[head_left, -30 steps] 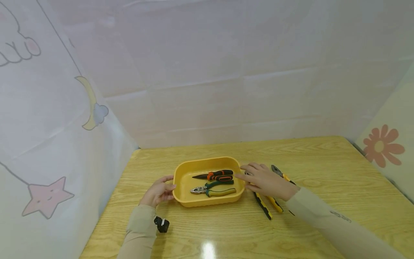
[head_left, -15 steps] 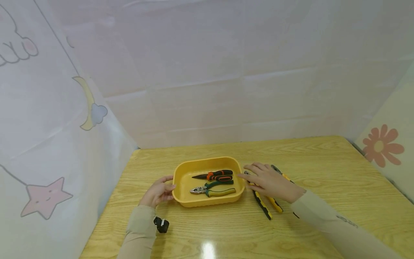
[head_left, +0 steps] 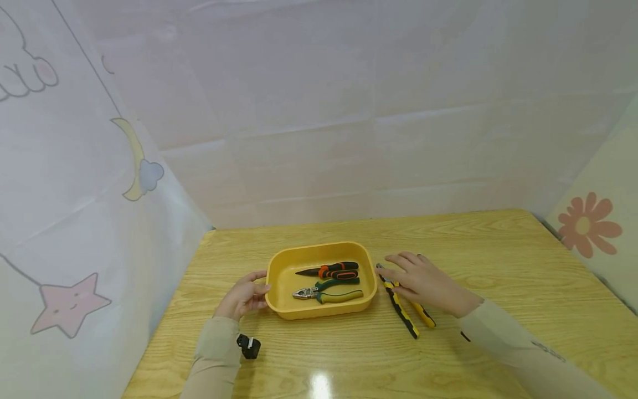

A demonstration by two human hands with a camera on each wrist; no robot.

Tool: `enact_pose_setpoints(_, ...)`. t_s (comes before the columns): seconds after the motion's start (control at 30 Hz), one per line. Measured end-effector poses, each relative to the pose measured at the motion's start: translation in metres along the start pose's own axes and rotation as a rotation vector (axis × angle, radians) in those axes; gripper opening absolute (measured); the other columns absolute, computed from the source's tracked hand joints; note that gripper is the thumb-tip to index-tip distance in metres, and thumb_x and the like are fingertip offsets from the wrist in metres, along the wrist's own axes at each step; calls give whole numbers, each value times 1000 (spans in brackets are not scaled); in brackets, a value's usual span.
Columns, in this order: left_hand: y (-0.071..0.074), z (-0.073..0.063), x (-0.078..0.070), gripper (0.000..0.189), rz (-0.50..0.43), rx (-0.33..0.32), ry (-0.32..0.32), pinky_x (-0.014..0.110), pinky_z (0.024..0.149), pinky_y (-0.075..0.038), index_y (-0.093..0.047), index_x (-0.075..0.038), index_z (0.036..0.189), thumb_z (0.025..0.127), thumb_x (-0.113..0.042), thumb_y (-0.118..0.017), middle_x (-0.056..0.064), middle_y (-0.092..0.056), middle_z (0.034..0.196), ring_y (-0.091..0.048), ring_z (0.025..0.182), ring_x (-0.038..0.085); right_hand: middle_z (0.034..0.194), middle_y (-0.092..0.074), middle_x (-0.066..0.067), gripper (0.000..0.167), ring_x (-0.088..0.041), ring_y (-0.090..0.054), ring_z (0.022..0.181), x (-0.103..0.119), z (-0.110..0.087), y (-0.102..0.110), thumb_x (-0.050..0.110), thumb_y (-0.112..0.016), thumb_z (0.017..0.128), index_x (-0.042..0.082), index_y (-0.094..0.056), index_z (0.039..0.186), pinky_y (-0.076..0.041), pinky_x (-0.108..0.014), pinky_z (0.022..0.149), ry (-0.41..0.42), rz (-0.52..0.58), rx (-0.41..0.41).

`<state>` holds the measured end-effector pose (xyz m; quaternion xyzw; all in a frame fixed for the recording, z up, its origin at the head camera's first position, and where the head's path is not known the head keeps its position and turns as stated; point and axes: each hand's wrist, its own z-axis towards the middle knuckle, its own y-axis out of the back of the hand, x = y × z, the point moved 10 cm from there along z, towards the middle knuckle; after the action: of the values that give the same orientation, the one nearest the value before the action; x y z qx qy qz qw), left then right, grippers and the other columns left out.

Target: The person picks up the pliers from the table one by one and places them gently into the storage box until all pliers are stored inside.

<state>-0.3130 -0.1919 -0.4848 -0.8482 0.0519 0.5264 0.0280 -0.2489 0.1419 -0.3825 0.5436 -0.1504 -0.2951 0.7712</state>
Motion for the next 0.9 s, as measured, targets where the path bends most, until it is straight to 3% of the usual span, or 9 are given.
enact_pose_setpoints(0.27, 0, -1, 1, 54, 4, 0, 6, 23, 56, -51, -33, 3, 147, 96, 2, -54, 12, -60, 86, -56, 64, 14, 126, -56, -19, 53, -37, -54, 110, -1, -9, 4, 18, -78, 82, 11, -59, 132, -49, -56, 83, 7, 29, -53)
enact_pose_setpoints(0.47, 1, 0, 1, 54, -4, -6, 13, 23, 55, -51, -34, 3, 146, 96, 2, -54, 11, -61, 85, -57, 64, 13, 127, -56, -18, 39, -36, -54, 111, -4, -16, 5, 29, -62, 96, 13, -60, 131, -50, -56, 80, -27, 46, -53)
enact_pose_setpoints(0.6, 1, 1, 2, 54, -8, -6, 14, 22, 55, -51, -34, 2, 146, 96, 3, -54, 11, -60, 85, -56, 63, 13, 127, -56, -18, 43, -36, -54, 111, -6, -19, 7, 40, -42, 104, 13, -60, 132, -50, -56, 78, -38, 49, -65)
enact_pose_setpoints(0.87, -1, 2, 1, 54, -11, 5, 2, 22, 54, -51, -33, 3, 146, 96, 3, -53, 10, -60, 83, -56, 62, 12, 128, -55, -19, 53, -41, -53, 112, -10, -27, 7, 46, -30, 104, 13, -59, 134, -47, -60, 84, -91, 38, -37)
enact_pose_setpoints(0.9, -1, 2, 1, 54, -10, 5, 1, 22, 54, -51, -33, 3, 147, 97, 3, -53, 10, -60, 83, -56, 62, 12, 128, -55, -19, 51, -42, -53, 112, -10, -28, 7, 45, -34, 104, 13, -59, 133, -47, -61, 83, -101, 33, -33)
